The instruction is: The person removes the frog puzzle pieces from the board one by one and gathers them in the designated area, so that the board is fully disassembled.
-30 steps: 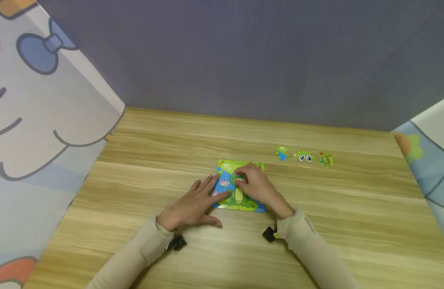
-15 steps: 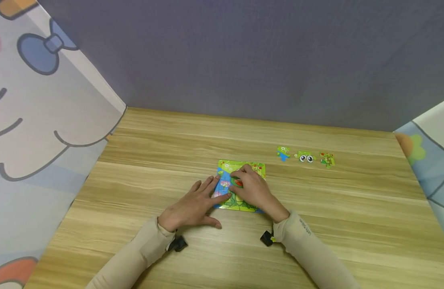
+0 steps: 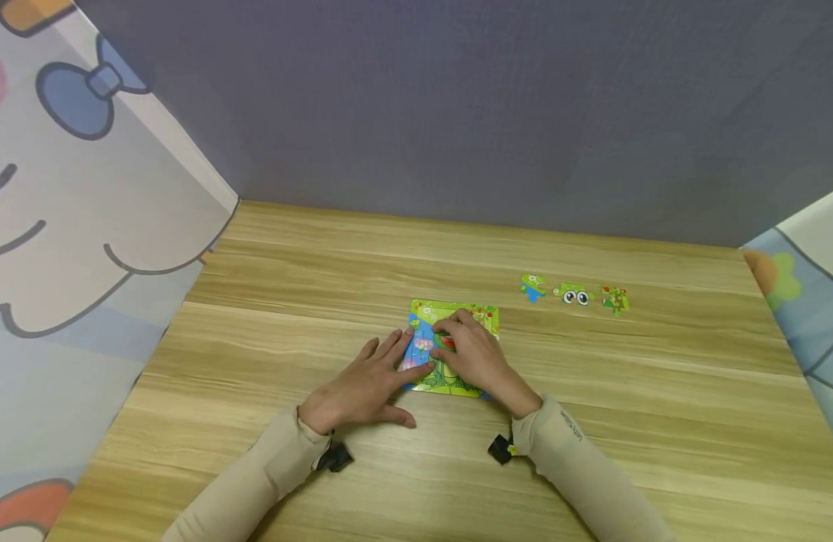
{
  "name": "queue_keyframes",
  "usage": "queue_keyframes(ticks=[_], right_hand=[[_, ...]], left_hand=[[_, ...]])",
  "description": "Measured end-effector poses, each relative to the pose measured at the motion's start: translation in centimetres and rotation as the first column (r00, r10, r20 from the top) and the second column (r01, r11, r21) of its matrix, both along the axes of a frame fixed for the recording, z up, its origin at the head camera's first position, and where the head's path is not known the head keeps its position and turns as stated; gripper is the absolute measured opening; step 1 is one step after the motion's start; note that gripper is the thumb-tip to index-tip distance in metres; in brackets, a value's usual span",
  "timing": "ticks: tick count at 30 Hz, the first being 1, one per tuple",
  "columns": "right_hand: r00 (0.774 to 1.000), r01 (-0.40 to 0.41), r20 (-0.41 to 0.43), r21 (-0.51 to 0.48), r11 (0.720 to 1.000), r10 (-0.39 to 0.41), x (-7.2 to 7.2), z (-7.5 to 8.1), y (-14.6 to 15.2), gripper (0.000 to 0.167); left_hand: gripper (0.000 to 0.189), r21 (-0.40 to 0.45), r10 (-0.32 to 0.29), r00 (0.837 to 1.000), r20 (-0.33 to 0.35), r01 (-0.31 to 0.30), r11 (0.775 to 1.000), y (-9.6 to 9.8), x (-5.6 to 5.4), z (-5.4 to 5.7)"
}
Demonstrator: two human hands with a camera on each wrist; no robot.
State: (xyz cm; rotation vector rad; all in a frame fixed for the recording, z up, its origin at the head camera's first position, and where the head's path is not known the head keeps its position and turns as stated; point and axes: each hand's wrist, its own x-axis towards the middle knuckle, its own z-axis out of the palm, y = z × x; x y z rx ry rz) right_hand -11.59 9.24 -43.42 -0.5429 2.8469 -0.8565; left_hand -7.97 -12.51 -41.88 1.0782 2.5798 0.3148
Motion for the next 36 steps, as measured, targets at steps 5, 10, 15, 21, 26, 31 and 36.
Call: queue_keyframes(ticks=[5, 10, 15, 21, 26, 31, 36], right_hand=[[1.000, 0.009, 0.006, -0.006, 1.000, -0.009, 0.03, 0.05, -0.07, 0.036], [1.000, 0.003, -0.009, -0.030, 1.000, -0.004, 0.10, 0.11, -0.09, 0.035], [1.000, -0.023, -0.002, -0.072, 0.997, 0.023, 0.14, 0.38, 0.17, 0.032], [0.997, -0.058, 0.039, -0.188, 0.980, 0.067, -0.26, 0.48, 0.71, 0.018], [0.995, -0.076, 0.041, -0.230, 0.970, 0.088, -0.54, 0.50, 0.86, 0.012], [0.995, -0.078, 0.038, -0.246, 0.966, 0.090, -0.63, 0.50, 0.84, 0.010], [0.995, -0.080, 0.036, -0.273, 0.959, 0.093, -0.76, 0.25, 0.87, 0.010]], left_hand=[[0.084, -0.006, 0.005, 1.000, 0.010, -0.005, 1.000, -0.03, -0.02, -0.06], [0.084, -0.009, 0.003, 1.000, 0.009, -0.003, 1.000, -0.02, -0.03, -0.07], [0.085, -0.011, 0.003, 1.000, 0.011, -0.002, 1.000, 0.01, 0.01, -0.05], [0.084, -0.005, 0.001, 1.000, 0.011, -0.001, 1.000, 0.02, -0.01, -0.06], [0.085, -0.002, 0.004, 1.000, 0.018, -0.004, 1.000, -0.01, -0.08, -0.22], [0.084, -0.010, 0.011, 1.000, 0.025, -0.011, 1.000, 0.04, -0.05, -0.07], [0.084, -0.012, 0.013, 1.000, 0.027, -0.013, 1.000, 0.02, -0.11, -0.10]])
